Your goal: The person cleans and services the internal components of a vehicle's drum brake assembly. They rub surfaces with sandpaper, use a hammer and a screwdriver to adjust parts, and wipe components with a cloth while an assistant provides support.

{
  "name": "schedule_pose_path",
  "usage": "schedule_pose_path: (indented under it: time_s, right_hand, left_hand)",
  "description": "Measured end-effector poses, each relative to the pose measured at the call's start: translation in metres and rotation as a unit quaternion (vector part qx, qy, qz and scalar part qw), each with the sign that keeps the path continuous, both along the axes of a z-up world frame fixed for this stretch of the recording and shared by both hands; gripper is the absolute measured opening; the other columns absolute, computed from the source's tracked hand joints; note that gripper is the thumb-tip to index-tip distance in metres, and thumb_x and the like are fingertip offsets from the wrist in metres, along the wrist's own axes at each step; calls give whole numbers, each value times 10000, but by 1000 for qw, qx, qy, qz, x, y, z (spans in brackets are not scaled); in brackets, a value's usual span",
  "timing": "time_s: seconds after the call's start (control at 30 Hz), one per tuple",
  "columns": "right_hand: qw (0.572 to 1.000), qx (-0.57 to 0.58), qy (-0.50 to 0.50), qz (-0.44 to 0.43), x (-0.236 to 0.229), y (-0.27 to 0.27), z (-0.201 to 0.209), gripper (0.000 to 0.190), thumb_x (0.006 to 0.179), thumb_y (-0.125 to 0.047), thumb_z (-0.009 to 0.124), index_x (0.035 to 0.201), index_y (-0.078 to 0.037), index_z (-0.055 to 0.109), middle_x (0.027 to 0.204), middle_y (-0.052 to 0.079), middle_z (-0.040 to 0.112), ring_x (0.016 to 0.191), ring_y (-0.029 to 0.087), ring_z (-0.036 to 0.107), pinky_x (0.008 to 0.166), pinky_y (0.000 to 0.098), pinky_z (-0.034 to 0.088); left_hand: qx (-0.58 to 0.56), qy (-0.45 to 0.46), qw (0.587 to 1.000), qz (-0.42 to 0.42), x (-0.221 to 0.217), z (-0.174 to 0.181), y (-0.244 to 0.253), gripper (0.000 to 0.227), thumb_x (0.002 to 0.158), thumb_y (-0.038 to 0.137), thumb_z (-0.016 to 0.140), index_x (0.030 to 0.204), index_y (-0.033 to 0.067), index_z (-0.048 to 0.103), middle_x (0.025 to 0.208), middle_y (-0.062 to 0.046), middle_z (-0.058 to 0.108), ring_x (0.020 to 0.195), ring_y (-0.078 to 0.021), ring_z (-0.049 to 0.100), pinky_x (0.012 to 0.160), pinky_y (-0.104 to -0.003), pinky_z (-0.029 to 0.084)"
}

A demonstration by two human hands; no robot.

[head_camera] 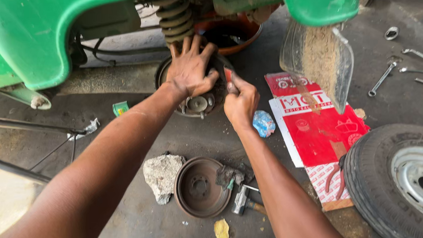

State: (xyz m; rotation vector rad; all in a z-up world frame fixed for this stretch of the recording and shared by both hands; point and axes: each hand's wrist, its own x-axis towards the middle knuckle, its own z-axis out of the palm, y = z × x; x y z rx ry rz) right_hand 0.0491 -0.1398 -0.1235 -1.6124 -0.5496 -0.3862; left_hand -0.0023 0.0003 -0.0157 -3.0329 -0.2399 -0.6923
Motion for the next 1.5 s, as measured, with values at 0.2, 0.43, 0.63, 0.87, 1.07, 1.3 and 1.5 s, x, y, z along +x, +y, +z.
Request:
schedule_pose_path:
  time_s: [0.2, 0.43, 0.63, 0.87, 1.07, 1.3, 1.5]
  right_hand:
    - [982, 87, 153, 70, 7, 7, 11, 360, 918, -21, 535, 1195, -101, 751, 1078, 186, 767, 977, 320, 747, 820, 394, 620]
    - [996, -77, -7, -41, 6, 8, -2, 426, 838, -8, 586, 1198, -139, 772, 1026, 241, 748, 977, 415, 730, 900, 481, 564]
    - [984, -147, 94, -34, 0, -3, -14, 345, 901, -124, 632, 1226, -150, 741, 1030, 245, 726, 976, 451, 700, 857, 497, 537]
    - [995, -87, 21, -36, -4, 8, 2, 340, 869, -81, 678, 1203, -44, 732, 1063, 253, 729, 999, 439, 698, 845, 464, 536]
    - [997, -8, 70, -29, -6, 7, -4, 329, 880, -62, 648, 1190, -54, 757, 1005, 230, 767, 899, 288, 762, 812, 388, 555]
    - [979, -60, 195, 3, -2, 3, 1, 309, 937, -96, 628, 1218, -124, 753, 897, 224, 778, 786, 292, 751, 755, 396, 559]
    - [997, 59, -23, 39, -4, 17, 4, 358, 903, 19, 569, 1170, -106, 771, 1134, 161, 776, 1043, 228, 755, 902, 327, 576]
  left_hand:
    - [22, -10, 1000, 2, 7, 12, -1, 730, 744, 481, 674, 1368, 131, 530, 1434, -263, 407, 1357, -466, 336, 1087, -742, 207]
    - [35, -34, 999, -10, 5, 2, 2, 798, 719, 494, 700, 1393, 108, 515, 1470, -326, 347, 1353, -529, 276, 1035, -759, 142]
    - [3, -2, 1000, 12, 2, 2, -1, 755, 721, 459, 678, 1391, 145, 525, 1485, -270, 396, 1394, -465, 320, 1125, -723, 171]
    - [-10, -6, 1000, 6, 0, 11, -5, 753, 717, 452, 685, 1391, 149, 538, 1441, -251, 426, 1394, -452, 324, 1109, -717, 194]
    - [-16, -15, 1000, -1, -3, 9, -4, 726, 713, 431, 686, 1372, 152, 564, 1414, -225, 454, 1372, -429, 356, 1093, -720, 220]
    - [-20, -9, 1000, 0, -3, 9, -5, 727, 714, 442, 685, 1371, 152, 568, 1400, -204, 473, 1368, -414, 373, 1112, -702, 233]
    - [-20, -10, 1000, 1, -4, 3, -1, 749, 709, 441, 689, 1379, 132, 557, 1405, -213, 469, 1365, -421, 366, 1106, -692, 238]
